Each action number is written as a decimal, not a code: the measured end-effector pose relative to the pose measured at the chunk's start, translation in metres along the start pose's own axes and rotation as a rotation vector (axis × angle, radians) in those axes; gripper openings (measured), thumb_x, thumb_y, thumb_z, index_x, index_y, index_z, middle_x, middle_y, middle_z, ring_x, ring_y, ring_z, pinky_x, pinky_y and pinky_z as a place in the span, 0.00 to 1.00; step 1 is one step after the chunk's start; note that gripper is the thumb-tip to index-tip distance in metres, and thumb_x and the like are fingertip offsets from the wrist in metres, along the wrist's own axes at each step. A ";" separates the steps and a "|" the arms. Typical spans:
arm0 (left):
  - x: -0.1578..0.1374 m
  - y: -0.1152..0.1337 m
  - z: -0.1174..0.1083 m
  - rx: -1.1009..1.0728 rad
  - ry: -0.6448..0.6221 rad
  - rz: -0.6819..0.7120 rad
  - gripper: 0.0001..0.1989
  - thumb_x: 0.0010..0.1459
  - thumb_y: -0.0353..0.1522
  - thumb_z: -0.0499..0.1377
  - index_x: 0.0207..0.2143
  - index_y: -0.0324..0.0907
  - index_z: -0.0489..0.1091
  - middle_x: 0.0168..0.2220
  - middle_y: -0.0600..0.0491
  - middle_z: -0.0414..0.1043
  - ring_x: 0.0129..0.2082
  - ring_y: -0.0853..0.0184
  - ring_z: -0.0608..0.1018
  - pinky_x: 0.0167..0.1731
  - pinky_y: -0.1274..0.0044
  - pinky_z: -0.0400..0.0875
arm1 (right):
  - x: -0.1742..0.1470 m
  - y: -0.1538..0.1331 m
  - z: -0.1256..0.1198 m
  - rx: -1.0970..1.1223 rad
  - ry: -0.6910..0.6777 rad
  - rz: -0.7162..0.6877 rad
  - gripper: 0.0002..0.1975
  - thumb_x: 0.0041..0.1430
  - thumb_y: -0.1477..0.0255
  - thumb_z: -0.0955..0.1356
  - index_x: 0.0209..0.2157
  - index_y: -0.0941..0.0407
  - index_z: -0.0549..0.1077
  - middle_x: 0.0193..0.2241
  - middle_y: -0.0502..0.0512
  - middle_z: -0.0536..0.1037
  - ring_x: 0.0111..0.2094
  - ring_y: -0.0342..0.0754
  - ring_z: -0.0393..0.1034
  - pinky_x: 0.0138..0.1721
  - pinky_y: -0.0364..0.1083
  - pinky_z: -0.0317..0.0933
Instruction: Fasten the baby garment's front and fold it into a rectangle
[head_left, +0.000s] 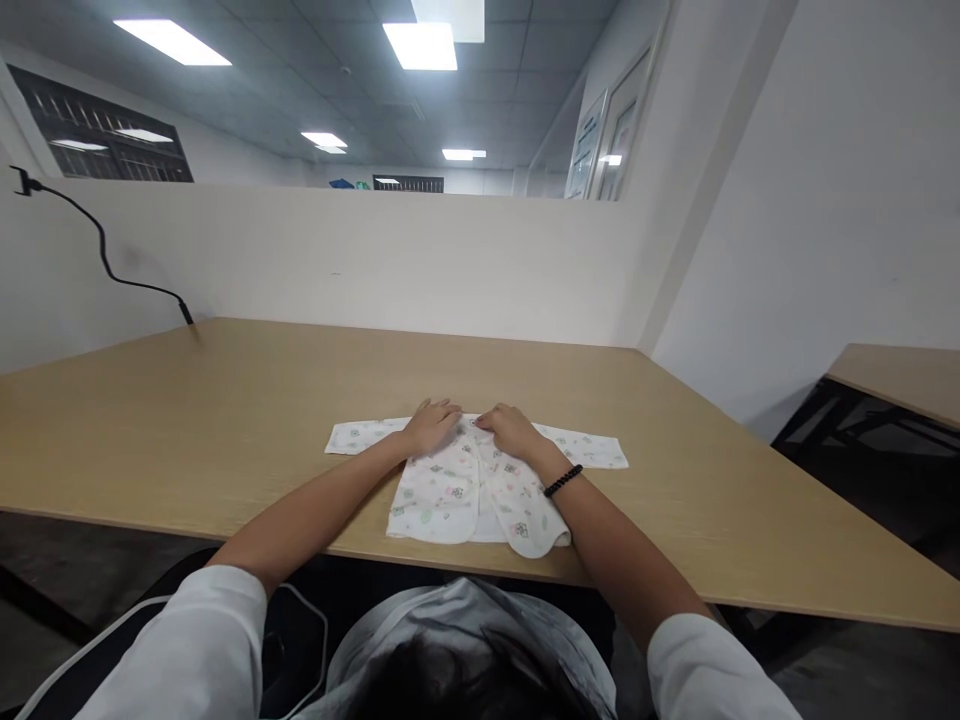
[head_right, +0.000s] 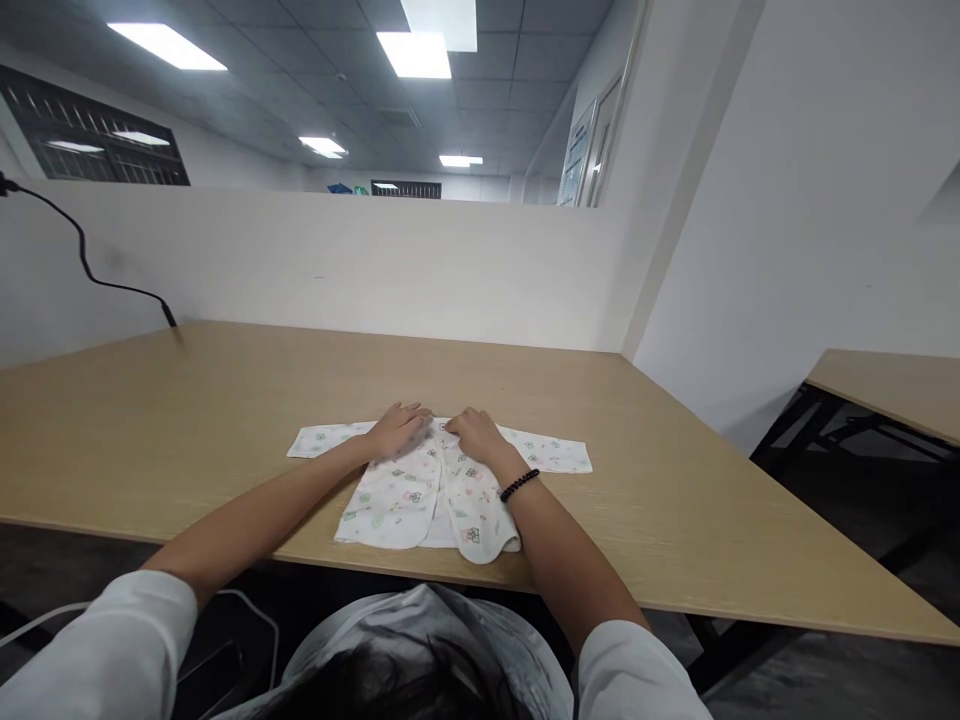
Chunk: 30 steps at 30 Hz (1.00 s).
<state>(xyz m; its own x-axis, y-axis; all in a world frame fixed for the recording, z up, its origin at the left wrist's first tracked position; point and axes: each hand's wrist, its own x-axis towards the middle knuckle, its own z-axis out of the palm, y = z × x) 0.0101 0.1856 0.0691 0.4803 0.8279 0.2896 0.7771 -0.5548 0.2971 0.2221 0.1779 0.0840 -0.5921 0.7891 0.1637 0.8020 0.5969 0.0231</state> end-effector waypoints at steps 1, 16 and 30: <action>-0.001 0.000 0.000 0.013 0.002 -0.025 0.22 0.68 0.34 0.39 0.49 0.43 0.71 0.54 0.47 0.72 0.60 0.57 0.67 0.60 0.56 0.52 | 0.001 -0.004 -0.001 -0.049 -0.031 -0.002 0.22 0.53 0.86 0.62 0.46 0.54 0.78 0.40 0.60 0.79 0.47 0.53 0.68 0.46 0.47 0.57; 0.004 -0.020 0.007 -0.022 0.026 -0.203 0.24 0.64 0.41 0.46 0.53 0.39 0.71 0.54 0.42 0.71 0.53 0.56 0.73 0.53 0.70 0.65 | -0.004 0.055 0.012 0.233 0.231 0.411 0.17 0.58 0.80 0.62 0.48 0.59 0.73 0.46 0.62 0.76 0.49 0.52 0.67 0.48 0.46 0.59; 0.006 -0.033 0.003 -0.289 0.207 -0.245 0.07 0.56 0.36 0.56 0.35 0.44 0.67 0.37 0.52 0.75 0.37 0.63 0.75 0.37 0.75 0.68 | -0.013 0.053 0.009 0.327 0.178 0.263 0.11 0.69 0.68 0.55 0.46 0.58 0.62 0.37 0.61 0.76 0.36 0.51 0.70 0.36 0.44 0.58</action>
<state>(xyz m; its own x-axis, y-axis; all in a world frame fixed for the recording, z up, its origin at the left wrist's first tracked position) -0.0115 0.2091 0.0583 0.1810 0.9206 0.3461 0.6980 -0.3681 0.6143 0.2721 0.2005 0.0739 -0.3255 0.9001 0.2897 0.8392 0.4161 -0.3501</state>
